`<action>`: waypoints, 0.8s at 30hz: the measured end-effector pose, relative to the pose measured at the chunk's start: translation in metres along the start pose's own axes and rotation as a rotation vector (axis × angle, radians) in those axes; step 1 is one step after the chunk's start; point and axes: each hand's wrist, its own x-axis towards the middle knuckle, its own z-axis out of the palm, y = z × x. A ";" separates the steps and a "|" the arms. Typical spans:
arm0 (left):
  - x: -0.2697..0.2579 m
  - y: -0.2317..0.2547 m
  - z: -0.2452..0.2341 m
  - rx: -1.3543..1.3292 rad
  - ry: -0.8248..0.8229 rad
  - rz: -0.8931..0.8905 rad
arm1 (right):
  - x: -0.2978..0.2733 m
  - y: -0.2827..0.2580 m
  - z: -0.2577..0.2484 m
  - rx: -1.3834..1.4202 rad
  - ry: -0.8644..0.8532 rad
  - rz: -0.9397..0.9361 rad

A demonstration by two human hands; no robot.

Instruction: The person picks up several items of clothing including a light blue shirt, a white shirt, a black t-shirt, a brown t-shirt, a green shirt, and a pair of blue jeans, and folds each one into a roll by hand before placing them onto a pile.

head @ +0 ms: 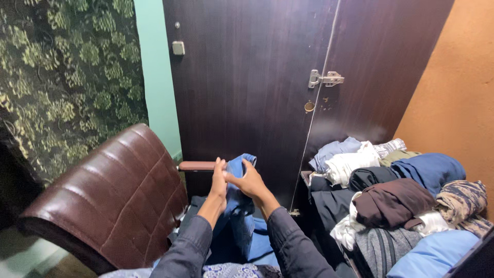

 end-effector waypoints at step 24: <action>0.054 -0.089 -0.084 -0.505 -0.268 0.145 | -0.006 0.070 0.036 1.088 -0.100 0.253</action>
